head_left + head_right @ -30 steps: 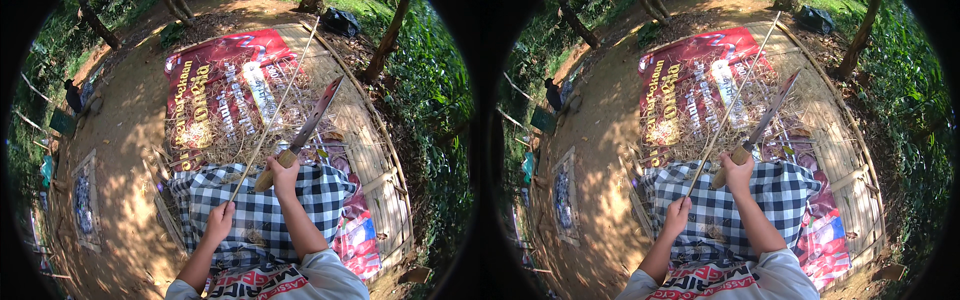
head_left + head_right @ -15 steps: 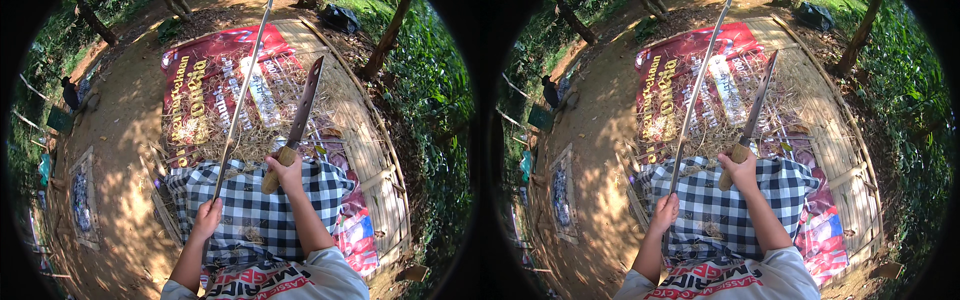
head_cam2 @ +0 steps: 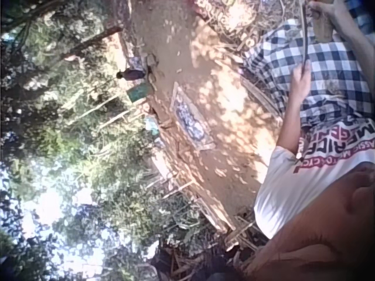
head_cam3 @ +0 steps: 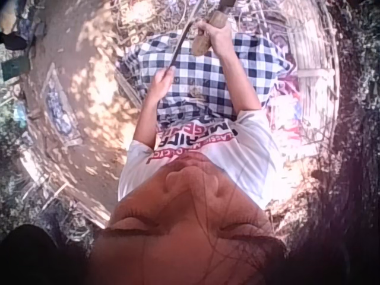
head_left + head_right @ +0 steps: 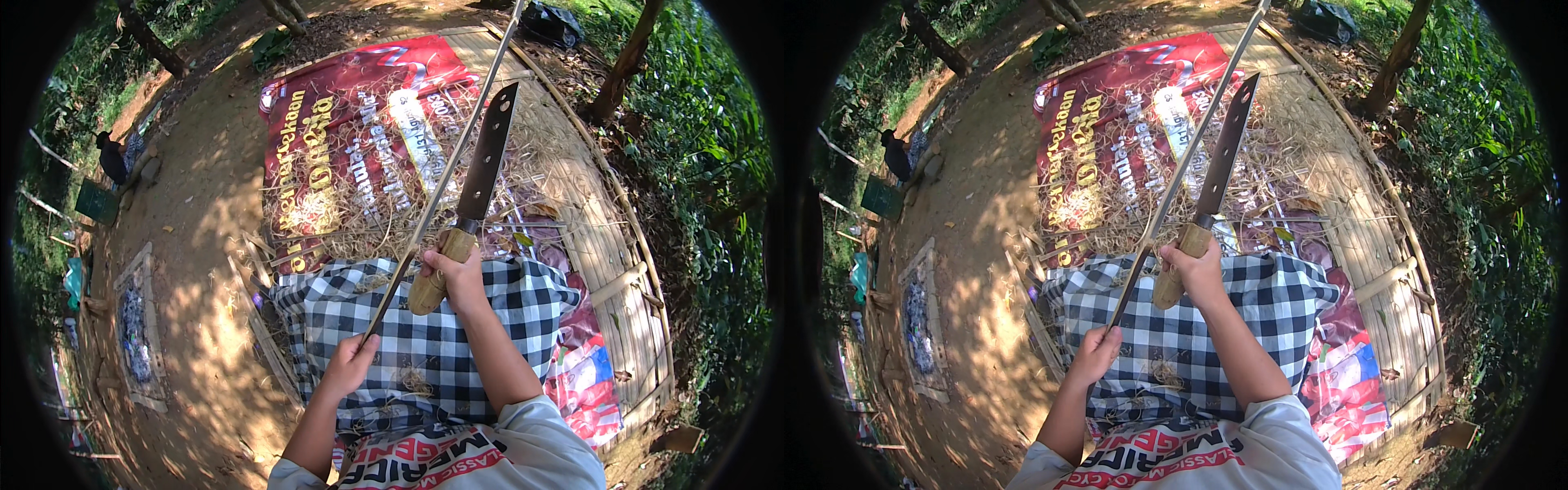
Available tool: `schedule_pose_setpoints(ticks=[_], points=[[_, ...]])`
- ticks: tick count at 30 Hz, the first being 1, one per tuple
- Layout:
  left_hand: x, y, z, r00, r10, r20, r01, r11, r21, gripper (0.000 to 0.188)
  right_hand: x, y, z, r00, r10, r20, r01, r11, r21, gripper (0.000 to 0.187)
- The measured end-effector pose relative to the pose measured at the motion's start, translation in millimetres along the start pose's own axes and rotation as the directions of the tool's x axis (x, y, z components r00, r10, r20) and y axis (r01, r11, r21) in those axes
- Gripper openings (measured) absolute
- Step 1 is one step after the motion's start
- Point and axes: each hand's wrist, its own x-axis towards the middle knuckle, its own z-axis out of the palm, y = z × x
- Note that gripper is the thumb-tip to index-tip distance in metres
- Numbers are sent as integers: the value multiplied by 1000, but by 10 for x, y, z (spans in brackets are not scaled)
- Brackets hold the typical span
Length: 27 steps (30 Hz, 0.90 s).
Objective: The person thins a bamboo strip by scraping a machete along its length while holding the strip by hand. The person removes wood shavings from the strip by repeatedly sliding the blade down the material.
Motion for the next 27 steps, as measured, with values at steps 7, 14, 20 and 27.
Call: schedule_pose_setpoints(ticks=[7, 14, 20, 27], points=[[-46, -11, -29, 992, -8, 127, 17, 998, -68, 38, 58, 7, -57, 998, 26, -57, -10, 963, 268, 29], [-100, -32, -42, 967, 77, 242, -34, 984, -174, 38, 95, 114, -168, 990, -11, -144, 13, 1000, 19, 25], [-95, 239, -144, 950, 73, 303, 36, 939, -341, 40, 406, -84, -611, 922, -164, -352, 82, 968, -236, 31], [-70, 138, -275, 970, -20, 242, 95, 948, -302, 48, 300, -348, -1068, 867, -385, -317, 46, 695, -717, 28]])
